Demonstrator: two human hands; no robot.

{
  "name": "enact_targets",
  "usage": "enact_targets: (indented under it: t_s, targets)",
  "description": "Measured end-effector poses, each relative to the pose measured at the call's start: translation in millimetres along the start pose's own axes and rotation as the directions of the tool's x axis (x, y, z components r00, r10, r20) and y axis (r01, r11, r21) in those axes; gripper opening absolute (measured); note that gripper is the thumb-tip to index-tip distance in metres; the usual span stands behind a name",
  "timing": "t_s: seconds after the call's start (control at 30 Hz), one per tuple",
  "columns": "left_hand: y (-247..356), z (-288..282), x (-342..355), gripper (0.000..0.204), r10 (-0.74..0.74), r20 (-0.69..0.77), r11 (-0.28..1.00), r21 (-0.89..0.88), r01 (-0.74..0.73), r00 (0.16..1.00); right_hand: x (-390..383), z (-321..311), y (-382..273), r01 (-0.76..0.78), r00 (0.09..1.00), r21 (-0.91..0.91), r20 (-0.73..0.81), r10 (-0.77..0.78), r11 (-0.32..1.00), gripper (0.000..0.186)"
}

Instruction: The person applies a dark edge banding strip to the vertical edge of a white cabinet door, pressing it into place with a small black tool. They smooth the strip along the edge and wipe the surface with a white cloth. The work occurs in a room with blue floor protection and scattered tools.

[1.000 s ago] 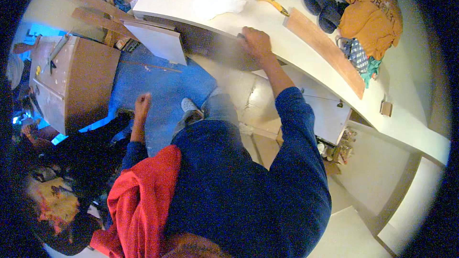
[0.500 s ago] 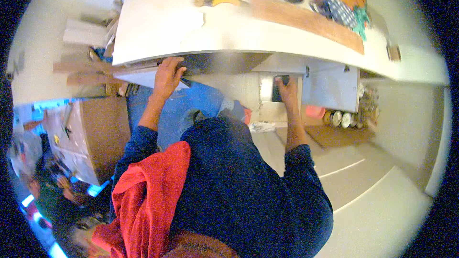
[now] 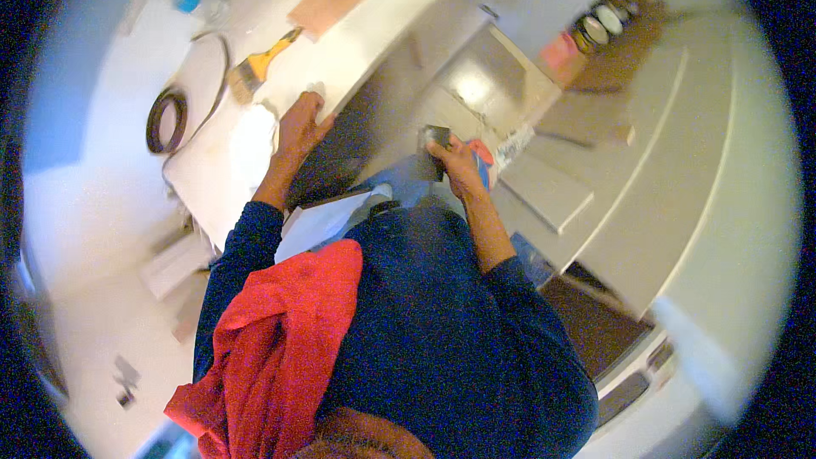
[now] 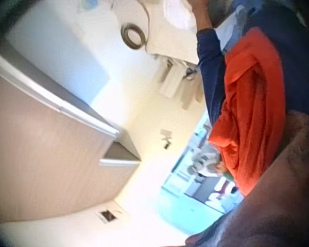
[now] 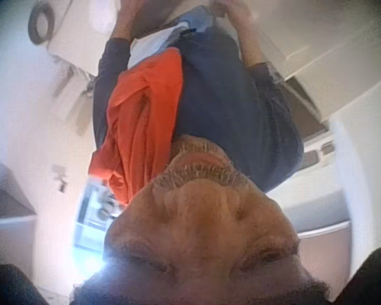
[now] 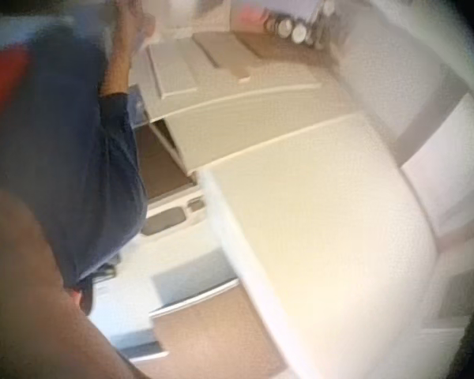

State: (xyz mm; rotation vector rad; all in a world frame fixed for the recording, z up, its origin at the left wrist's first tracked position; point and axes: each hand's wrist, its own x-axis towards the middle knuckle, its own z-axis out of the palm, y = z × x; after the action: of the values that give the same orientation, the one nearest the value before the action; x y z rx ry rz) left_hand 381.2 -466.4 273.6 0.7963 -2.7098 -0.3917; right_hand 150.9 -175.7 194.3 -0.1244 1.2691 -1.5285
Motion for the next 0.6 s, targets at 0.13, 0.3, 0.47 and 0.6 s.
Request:
enact_targets:
  t_s: [0.13,0.3,0.47,0.6]
  targets:
    - [2,30,37,0.04,0.026,-0.042,0.999,-0.035,-0.028,0.999,-31,32,47,0.106,0.979,-0.031,-0.174,-0.109,0.994,0.056]
    - [43,43,61,0.036,-0.092,0.016,0.988,-0.124,0.093,0.996,-61,65,85,0.131,0.909,-0.005,-0.398,-0.122,0.991,0.042]
    - [105,22,-9,0.034,-0.007,-0.032,0.862,-0.506,-0.01,0.999,-81,76,81,0.029,0.978,0.728,0.121,-0.17,0.685,0.046]
    - [138,2,-46,0.043,-0.031,0.033,0.719,-0.694,0.045,0.999,-81,79,67,0.06,0.996,0.76,-0.003,-0.088,0.647,0.052]
